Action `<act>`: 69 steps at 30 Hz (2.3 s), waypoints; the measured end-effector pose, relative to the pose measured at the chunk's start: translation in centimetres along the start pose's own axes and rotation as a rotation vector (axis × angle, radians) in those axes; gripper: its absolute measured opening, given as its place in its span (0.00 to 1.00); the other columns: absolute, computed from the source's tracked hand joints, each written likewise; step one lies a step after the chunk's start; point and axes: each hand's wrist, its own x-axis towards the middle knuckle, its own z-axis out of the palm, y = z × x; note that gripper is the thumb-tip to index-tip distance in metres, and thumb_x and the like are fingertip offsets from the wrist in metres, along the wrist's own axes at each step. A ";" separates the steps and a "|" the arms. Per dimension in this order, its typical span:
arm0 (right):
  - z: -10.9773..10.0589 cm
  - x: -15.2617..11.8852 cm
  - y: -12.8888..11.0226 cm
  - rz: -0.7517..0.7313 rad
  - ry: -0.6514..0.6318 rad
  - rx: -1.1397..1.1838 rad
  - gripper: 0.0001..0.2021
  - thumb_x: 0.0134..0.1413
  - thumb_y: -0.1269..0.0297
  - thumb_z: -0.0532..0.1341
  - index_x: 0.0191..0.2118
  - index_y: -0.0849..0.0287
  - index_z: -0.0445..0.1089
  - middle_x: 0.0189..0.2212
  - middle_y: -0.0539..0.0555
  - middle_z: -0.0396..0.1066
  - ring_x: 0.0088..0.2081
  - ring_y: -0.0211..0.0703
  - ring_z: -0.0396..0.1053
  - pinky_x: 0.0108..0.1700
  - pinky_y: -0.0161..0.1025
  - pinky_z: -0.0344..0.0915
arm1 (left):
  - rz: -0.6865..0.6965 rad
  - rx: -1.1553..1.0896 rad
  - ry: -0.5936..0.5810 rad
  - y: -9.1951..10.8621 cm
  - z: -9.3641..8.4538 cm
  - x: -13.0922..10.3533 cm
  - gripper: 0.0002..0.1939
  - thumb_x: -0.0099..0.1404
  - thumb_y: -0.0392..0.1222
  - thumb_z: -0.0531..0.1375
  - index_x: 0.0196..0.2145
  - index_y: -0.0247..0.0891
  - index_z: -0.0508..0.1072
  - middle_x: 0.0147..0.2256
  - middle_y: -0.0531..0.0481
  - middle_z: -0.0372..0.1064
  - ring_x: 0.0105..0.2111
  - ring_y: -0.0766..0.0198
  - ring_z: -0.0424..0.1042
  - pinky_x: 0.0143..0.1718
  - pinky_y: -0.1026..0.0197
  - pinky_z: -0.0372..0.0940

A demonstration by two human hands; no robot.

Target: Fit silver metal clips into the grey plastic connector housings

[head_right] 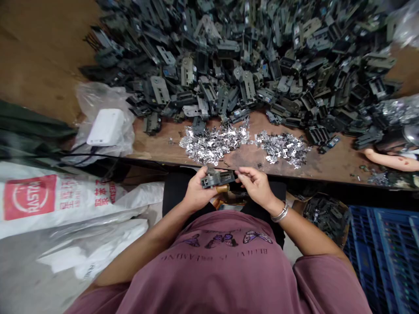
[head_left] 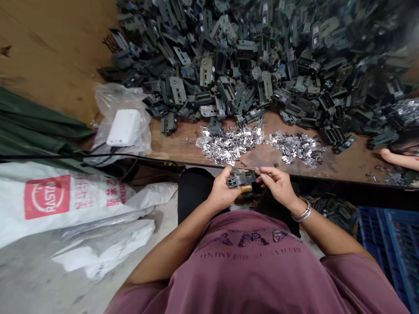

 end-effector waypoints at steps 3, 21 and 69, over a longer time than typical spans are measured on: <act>1.7 0.3 -0.1 0.216 -0.046 0.240 0.16 0.49 0.53 0.69 0.39 0.60 0.77 0.28 0.51 0.76 0.23 0.34 0.69 0.24 0.31 0.68 | 0.118 0.073 -0.011 -0.6 0.1 -0.1 0.20 0.48 0.44 0.72 0.37 0.38 0.72 0.38 0.46 0.78 0.34 0.61 0.76 0.38 0.60 0.71; 2.3 2.9 -0.9 -0.359 -0.273 -0.664 0.14 0.67 0.61 0.51 0.47 0.61 0.72 0.37 0.58 0.75 0.38 0.43 0.71 0.44 0.41 0.66 | -0.459 -0.457 -0.129 -0.9 -1.8 -1.9 0.24 0.57 0.49 0.67 0.46 0.35 0.69 0.32 0.48 0.73 0.25 0.68 0.70 0.23 0.67 0.62; 2.9 0.6 -1.4 -0.660 -0.182 -0.579 0.07 0.63 0.68 0.59 0.42 0.56 0.74 0.38 0.57 0.76 0.40 0.43 0.75 0.42 0.42 0.74 | -0.028 0.538 -0.083 2.2 -0.3 -1.6 0.16 0.52 0.43 0.65 0.33 0.41 0.60 0.30 0.53 0.60 0.30 0.60 0.61 0.33 0.57 0.58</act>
